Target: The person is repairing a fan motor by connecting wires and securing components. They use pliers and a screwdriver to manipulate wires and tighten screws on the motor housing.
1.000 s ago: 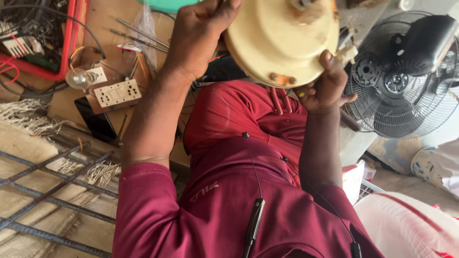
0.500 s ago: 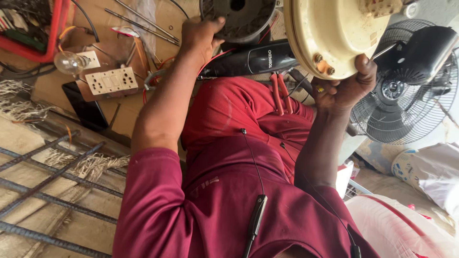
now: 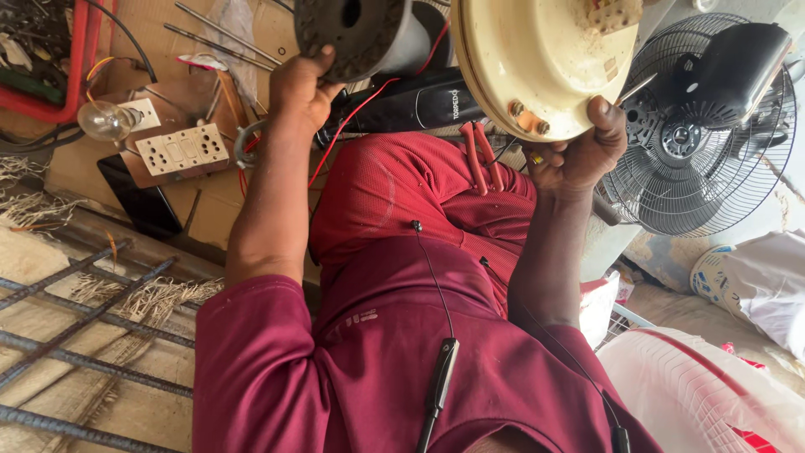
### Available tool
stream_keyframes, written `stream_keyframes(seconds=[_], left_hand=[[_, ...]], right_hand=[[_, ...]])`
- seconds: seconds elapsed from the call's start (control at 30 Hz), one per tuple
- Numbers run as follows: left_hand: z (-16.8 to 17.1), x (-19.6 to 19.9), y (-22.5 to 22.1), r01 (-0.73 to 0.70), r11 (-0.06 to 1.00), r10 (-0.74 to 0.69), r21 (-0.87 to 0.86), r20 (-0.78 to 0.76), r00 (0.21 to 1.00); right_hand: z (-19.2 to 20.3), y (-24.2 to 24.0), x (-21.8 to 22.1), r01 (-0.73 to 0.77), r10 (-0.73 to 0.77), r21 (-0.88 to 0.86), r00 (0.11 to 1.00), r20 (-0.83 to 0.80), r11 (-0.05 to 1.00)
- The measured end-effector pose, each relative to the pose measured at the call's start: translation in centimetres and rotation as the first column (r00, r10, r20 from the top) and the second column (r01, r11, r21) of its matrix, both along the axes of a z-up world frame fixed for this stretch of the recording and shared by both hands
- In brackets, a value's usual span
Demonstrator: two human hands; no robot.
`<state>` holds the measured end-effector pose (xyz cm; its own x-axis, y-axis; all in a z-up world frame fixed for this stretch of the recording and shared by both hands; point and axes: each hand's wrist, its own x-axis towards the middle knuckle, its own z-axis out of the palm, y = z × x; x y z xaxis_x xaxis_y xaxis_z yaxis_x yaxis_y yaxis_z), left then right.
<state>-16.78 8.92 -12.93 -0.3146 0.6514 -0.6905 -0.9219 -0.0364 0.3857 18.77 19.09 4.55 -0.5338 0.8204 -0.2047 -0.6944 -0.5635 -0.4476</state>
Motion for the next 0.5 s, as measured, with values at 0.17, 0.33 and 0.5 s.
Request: stream_keyframes(seconds=[0.17, 0.33, 0.5], left_hand=[[1.7, -0.8, -2.1, 0.092, 0.996, -0.087, -0.001, -0.312, 0.946], [1.3, 0.9, -0.2, 0.141, 0.963, -0.239, -0.231, -0.479, 0.845], [1.1, 2.7, 2.0, 0.248, 0.941, -0.334, -0.230, -0.516, 0.789]], right_hand=[[-0.4, -0.1, 1.1, -0.022, 0.023, 0.027, 0.999, -0.030, 0.999], [-0.5, 0.0, 1.2, 0.033, -0.034, 0.008, 0.997, 0.063, 0.999], [-1.7, 0.4, 0.0, -0.039, 0.025, 0.069, 0.980, 0.197, 0.997]])
